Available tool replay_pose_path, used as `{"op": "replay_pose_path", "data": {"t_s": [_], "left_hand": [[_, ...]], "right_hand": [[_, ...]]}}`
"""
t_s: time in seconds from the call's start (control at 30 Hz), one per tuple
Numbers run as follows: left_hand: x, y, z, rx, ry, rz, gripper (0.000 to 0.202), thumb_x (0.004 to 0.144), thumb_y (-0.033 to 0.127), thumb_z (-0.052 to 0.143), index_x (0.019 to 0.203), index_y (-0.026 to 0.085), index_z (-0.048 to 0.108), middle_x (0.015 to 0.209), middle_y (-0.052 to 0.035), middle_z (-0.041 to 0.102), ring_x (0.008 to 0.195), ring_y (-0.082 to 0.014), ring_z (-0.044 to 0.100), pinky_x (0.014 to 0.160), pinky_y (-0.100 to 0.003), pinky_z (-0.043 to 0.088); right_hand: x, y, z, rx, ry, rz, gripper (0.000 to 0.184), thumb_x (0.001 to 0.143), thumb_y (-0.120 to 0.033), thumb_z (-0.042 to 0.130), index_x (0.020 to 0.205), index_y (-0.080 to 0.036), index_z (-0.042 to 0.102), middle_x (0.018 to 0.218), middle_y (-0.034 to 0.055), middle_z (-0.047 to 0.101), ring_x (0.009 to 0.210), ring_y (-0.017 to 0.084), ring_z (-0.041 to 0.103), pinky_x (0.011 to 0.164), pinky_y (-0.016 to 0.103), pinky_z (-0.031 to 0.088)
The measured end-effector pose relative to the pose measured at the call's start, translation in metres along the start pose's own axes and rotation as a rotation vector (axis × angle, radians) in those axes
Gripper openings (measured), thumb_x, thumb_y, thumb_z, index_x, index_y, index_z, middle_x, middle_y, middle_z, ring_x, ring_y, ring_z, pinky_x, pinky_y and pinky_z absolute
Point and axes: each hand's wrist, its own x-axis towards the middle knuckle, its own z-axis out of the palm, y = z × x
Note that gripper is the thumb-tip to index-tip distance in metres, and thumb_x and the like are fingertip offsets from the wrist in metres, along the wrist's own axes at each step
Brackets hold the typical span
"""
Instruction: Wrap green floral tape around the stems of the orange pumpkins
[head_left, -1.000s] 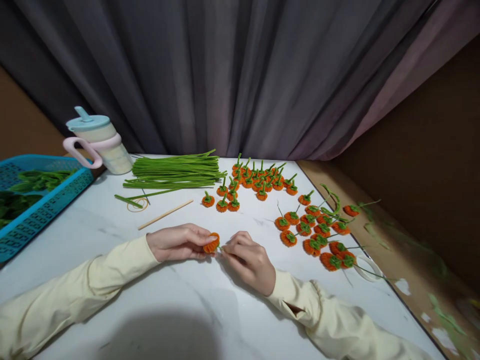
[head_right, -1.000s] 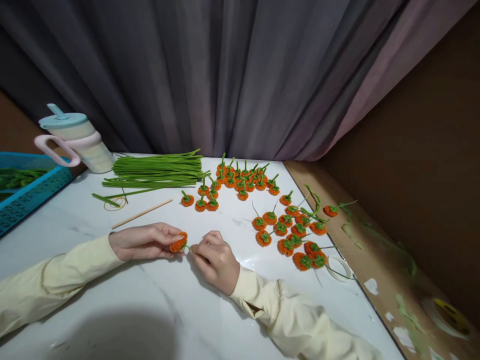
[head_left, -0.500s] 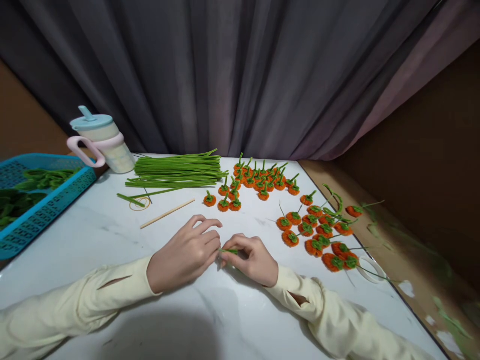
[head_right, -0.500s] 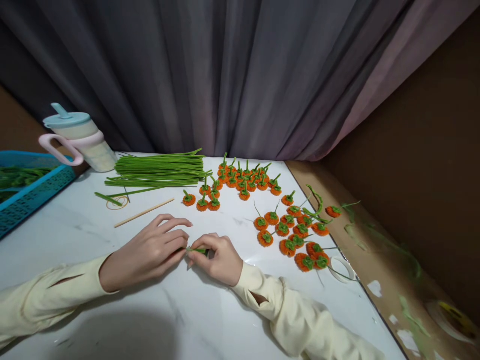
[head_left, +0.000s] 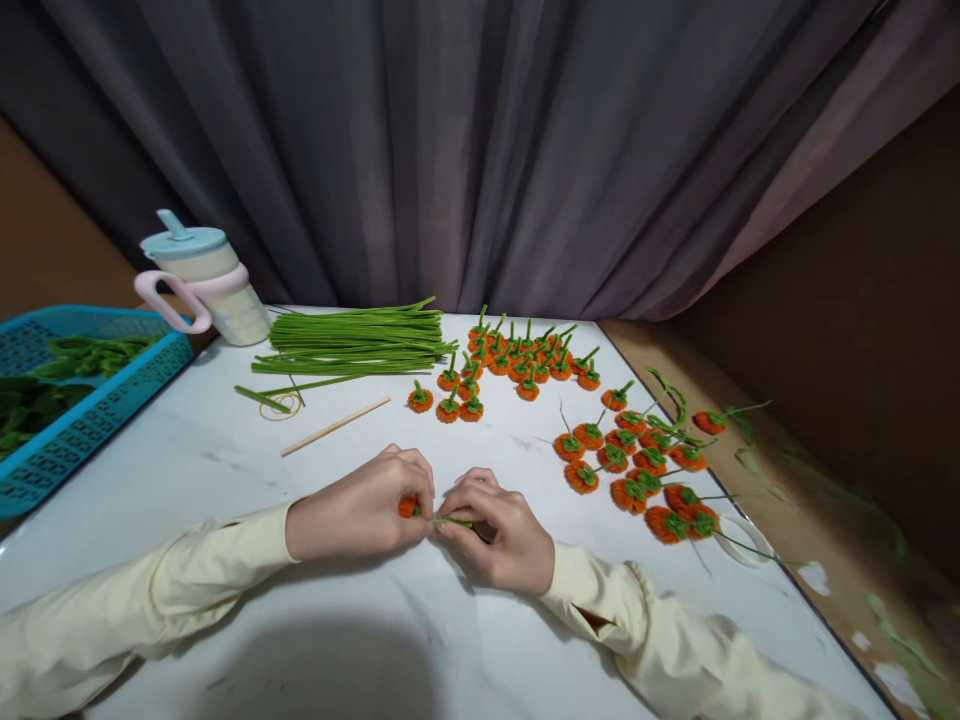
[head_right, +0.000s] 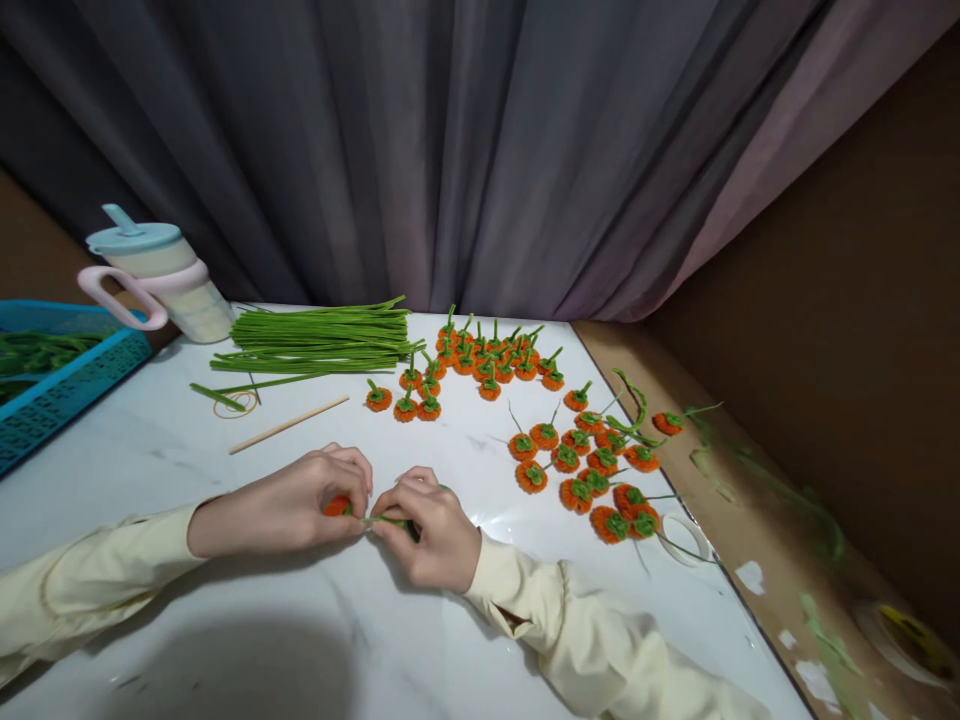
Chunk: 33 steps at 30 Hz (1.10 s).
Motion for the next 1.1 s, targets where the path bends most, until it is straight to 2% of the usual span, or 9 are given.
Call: {"op": "replay_pose_path", "data": {"t_s": [0.13, 0.23, 0.3, 0.33, 0.43, 0.53, 0.7, 0.83, 1.1], "left_hand": [[0.004, -0.002, -0.007, -0.243, -0.115, -0.137, 0.009, 0.066, 0.019, 0.063, 0.058, 0.015, 0.064, 0.07, -0.0004, 0.062, 0.077, -0.0153, 0.057, 0.071, -0.023, 0.043], [0.005, -0.004, -0.011, -0.414, -0.259, -0.236, 0.01, 0.065, 0.023, 0.064, 0.063, 0.013, 0.066, 0.072, -0.0017, 0.063, 0.073, -0.0157, 0.059, 0.064, -0.022, 0.045], [0.004, -0.004, -0.011, -0.375, -0.312, -0.231, 0.01, 0.066, 0.022, 0.063, 0.066, 0.013, 0.065, 0.075, -0.0029, 0.064, 0.072, -0.0161, 0.059, 0.064, -0.023, 0.046], [0.002, -0.002, -0.009, -0.279, -0.287, -0.186, 0.008, 0.068, 0.02, 0.062, 0.066, 0.013, 0.064, 0.077, -0.0033, 0.064, 0.075, -0.0172, 0.06, 0.068, -0.025, 0.046], [-0.007, 0.004, 0.0, 0.179, -0.039, 0.054, 0.011, 0.074, 0.013, 0.055, 0.064, 0.015, 0.058, 0.075, -0.0039, 0.063, 0.099, -0.0241, 0.054, 0.086, -0.036, 0.039], [-0.015, 0.009, 0.011, 0.494, 0.151, 0.22, 0.019, 0.083, 0.012, 0.046, 0.066, 0.016, 0.053, 0.072, -0.006, 0.061, 0.112, -0.0273, 0.046, 0.089, -0.042, 0.034], [-0.02, 0.011, 0.017, 0.705, 0.149, 0.345, 0.018, 0.074, 0.001, 0.044, 0.073, 0.015, 0.056, 0.079, -0.0098, 0.063, 0.111, -0.0281, 0.044, 0.083, -0.041, 0.034], [-0.018, 0.011, 0.015, 0.682, 0.087, 0.331, 0.02, 0.068, -0.001, 0.047, 0.074, 0.014, 0.058, 0.083, -0.01, 0.064, 0.105, -0.0268, 0.047, 0.079, -0.038, 0.034], [-0.012, 0.007, 0.004, 0.26, -0.007, 0.224, 0.023, 0.075, 0.001, 0.052, 0.057, 0.015, 0.05, 0.069, -0.0014, 0.061, 0.086, -0.0165, 0.056, 0.075, -0.031, 0.031]], "right_hand": [[-0.003, 0.002, 0.001, -0.16, 0.005, -0.2, 0.008, 0.087, -0.015, 0.045, 0.087, -0.017, 0.053, 0.07, 0.0026, 0.064, 0.063, 0.012, 0.055, 0.082, 0.035, 0.044], [-0.005, 0.002, 0.0, -0.383, 0.019, -0.463, 0.013, 0.085, -0.007, 0.045, 0.093, -0.012, 0.053, 0.072, 0.0053, 0.065, 0.068, 0.014, 0.056, 0.084, 0.035, 0.045], [-0.006, 0.001, -0.001, -0.535, 0.015, -0.607, 0.014, 0.084, -0.004, 0.046, 0.094, -0.009, 0.055, 0.069, 0.0065, 0.064, 0.07, 0.016, 0.055, 0.083, 0.034, 0.046], [-0.007, 0.001, -0.001, -0.583, 0.01, -0.641, 0.014, 0.084, -0.004, 0.046, 0.094, -0.009, 0.055, 0.067, 0.0064, 0.063, 0.07, 0.016, 0.055, 0.083, 0.034, 0.046], [-0.007, 0.002, 0.0, -0.555, -0.009, -0.577, 0.017, 0.086, -0.004, 0.042, 0.096, -0.01, 0.054, 0.065, 0.0057, 0.062, 0.071, 0.017, 0.054, 0.082, 0.036, 0.046], [-0.006, 0.003, 0.002, -0.386, -0.035, -0.43, 0.018, 0.085, -0.005, 0.038, 0.094, -0.013, 0.052, 0.067, 0.005, 0.061, 0.069, 0.016, 0.051, 0.08, 0.038, 0.045], [-0.001, 0.002, 0.004, -0.228, -0.041, -0.251, 0.01, 0.086, -0.012, 0.043, 0.087, -0.016, 0.053, 0.068, 0.0034, 0.058, 0.068, 0.015, 0.049, 0.075, 0.033, 0.043], [0.0, 0.003, 0.005, -0.229, -0.043, -0.275, 0.01, 0.086, -0.011, 0.044, 0.089, -0.016, 0.052, 0.072, 0.0043, 0.058, 0.07, 0.014, 0.049, 0.074, 0.032, 0.043], [-0.002, 0.002, 0.003, -0.462, -0.042, -0.505, 0.017, 0.086, -0.004, 0.04, 0.089, -0.01, 0.056, 0.07, 0.0063, 0.061, 0.07, 0.016, 0.051, 0.077, 0.033, 0.047]]}}
